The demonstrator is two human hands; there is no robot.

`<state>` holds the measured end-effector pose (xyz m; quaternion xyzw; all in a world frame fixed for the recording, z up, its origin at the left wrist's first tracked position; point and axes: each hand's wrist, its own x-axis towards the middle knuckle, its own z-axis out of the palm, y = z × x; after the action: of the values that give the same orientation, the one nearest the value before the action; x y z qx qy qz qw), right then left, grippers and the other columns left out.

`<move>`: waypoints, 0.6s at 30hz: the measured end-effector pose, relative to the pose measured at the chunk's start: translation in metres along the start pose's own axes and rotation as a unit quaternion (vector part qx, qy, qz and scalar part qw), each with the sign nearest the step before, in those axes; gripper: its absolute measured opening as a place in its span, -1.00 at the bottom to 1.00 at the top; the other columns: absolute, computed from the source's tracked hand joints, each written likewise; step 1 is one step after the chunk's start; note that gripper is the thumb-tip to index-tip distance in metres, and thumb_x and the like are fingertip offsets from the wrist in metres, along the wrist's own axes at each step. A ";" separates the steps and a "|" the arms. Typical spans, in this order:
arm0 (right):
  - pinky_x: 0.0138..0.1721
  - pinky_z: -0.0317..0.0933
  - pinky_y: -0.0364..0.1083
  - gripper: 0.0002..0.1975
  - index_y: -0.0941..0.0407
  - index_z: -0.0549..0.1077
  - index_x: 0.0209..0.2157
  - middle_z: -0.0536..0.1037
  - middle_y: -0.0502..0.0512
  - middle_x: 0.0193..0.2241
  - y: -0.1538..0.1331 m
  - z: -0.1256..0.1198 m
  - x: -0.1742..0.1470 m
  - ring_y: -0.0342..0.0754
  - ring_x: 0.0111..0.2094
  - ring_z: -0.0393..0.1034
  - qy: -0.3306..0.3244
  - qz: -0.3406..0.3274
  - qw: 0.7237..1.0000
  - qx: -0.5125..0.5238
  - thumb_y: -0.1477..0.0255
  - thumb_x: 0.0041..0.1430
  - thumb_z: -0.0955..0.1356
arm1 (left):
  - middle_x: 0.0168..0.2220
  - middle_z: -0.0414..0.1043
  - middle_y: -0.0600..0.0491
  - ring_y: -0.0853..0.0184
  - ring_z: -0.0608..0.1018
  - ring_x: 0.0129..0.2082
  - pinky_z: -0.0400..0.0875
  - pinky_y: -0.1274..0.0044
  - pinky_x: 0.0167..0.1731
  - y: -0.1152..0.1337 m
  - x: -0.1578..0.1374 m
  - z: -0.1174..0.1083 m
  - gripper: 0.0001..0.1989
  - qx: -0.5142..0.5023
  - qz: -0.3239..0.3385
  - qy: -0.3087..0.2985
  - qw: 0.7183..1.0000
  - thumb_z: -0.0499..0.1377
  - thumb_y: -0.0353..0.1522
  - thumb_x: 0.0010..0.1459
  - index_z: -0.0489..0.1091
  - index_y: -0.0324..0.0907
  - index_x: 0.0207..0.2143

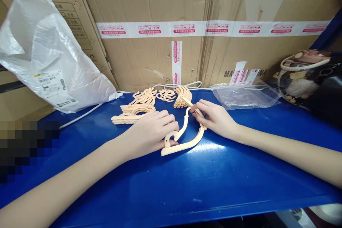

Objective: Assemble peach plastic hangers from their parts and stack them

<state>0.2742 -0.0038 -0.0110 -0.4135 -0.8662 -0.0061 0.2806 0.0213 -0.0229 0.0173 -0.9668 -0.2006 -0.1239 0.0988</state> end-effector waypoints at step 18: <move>-0.25 0.16 -0.05 -0.83 0.13 0.47 -0.21 0.46 0.08 -0.35 -0.005 -0.003 0.000 -0.02 -0.30 0.30 0.012 -0.060 0.994 -0.091 0.46 0.26 0.26 | -0.28 0.38 0.05 0.27 0.32 -0.28 0.21 0.43 -0.24 0.017 0.002 -0.012 -0.87 -0.158 -0.043 -0.068 0.984 0.09 -0.34 0.19 0.37 -0.18 -0.25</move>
<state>0.2718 -0.0077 -0.0077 -0.3845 -0.8819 -0.1064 0.2510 0.0277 -0.0409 0.0269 -0.9667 -0.2265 -0.0926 -0.0749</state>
